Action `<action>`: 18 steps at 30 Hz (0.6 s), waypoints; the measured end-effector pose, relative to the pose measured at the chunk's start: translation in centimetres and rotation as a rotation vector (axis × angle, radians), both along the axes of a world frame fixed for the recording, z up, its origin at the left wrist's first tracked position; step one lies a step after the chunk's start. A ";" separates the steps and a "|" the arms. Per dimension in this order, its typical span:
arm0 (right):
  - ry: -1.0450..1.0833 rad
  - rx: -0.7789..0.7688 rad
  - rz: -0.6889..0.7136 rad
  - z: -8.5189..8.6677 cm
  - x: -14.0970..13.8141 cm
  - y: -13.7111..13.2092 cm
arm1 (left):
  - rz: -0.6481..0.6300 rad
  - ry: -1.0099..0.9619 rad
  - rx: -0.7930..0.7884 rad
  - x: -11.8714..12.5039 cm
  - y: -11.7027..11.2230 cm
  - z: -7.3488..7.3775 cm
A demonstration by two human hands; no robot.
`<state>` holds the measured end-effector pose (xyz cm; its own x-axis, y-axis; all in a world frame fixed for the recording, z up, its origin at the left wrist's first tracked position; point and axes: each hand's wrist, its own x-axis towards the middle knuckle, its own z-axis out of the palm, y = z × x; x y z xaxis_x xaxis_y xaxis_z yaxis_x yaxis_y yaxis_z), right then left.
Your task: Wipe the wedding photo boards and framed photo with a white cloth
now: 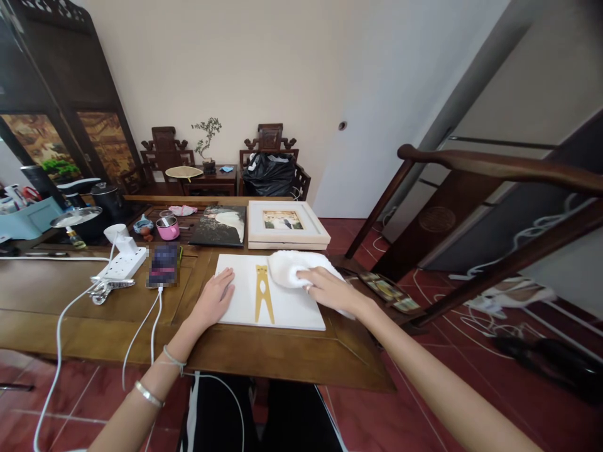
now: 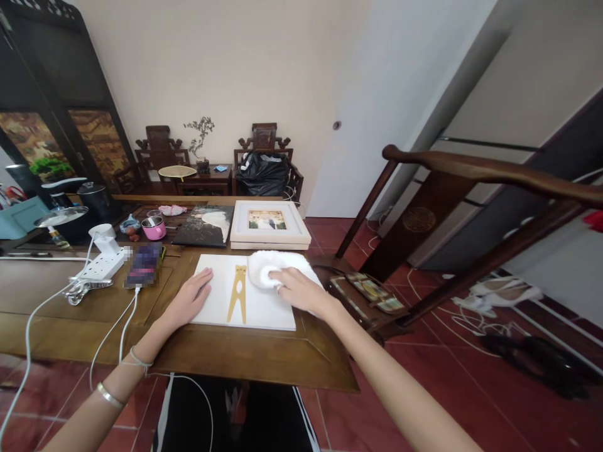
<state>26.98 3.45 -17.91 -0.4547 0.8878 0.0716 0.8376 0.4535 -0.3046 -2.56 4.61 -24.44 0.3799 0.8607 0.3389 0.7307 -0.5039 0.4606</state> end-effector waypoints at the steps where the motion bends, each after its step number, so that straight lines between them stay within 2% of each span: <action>1: -0.012 -0.023 -0.006 -0.1 0.1 -1.3 | 0.002 0.002 -0.004 0.0 -0.1 0.1; 6: -0.052 -0.159 0.042 0.0 0.8 -8.2 | 0.013 0.008 -0.005 0.1 -0.2 0.3; 8: -0.059 -0.179 0.086 0.2 0.8 -10.1 | 0.012 0.009 0.002 0.1 -0.1 0.2; 10: -0.068 -0.188 0.109 0.5 0.7 -10.8 | 0.009 0.010 0.008 0.1 -0.1 0.1; 13: -0.064 -0.171 0.076 0.6 0.3 -9.4 | 0.010 0.017 0.001 0.1 0.0 0.1; 18: -0.025 -0.025 0.053 0.3 -0.9 -2.2 | 0.005 0.004 0.019 -0.1 0.1 -0.2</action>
<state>26.07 1.26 -17.63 -0.5024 0.8638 0.0375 0.8201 0.4898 -0.2959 -2.64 4.68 -24.66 0.3769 0.8561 0.3536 0.7350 -0.5088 0.4483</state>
